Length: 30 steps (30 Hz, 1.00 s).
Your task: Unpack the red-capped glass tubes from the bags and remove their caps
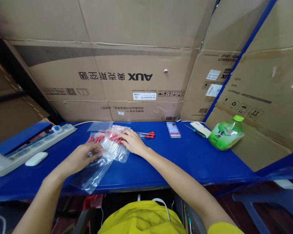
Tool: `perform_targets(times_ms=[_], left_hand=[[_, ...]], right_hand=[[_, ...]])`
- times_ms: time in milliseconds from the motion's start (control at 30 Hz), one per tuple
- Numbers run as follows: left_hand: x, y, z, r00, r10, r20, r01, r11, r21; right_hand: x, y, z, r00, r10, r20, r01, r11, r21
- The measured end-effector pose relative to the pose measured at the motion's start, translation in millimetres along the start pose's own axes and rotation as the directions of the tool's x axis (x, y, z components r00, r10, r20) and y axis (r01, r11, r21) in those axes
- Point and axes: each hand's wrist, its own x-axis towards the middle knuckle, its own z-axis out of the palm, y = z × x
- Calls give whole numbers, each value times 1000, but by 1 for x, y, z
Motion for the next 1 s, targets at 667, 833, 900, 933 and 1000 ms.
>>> perform_targets(times_ms=[667,833,900,933,1000], left_hand=[[-44,62,74,952,-6,-307,115,934,338],[-34,68,76,950,-21,-312,148,909,389],[-31,69,76,955,-28,-295,149,907,394],[-30,70,76,957,-33,-287,148,910,387],[-29,68,74,959,-44,-280,147,923,356]], right_hand=[[23,2,16,997,-15,-80,-2,980,-199],[47,10,21,993,-80,-83,61,976,-210],[52,12,24,993,-65,-98,46,983,-179],[54,13,26,992,-53,-111,36,988,-150],[54,15,27,988,-25,-152,16,998,-61]])
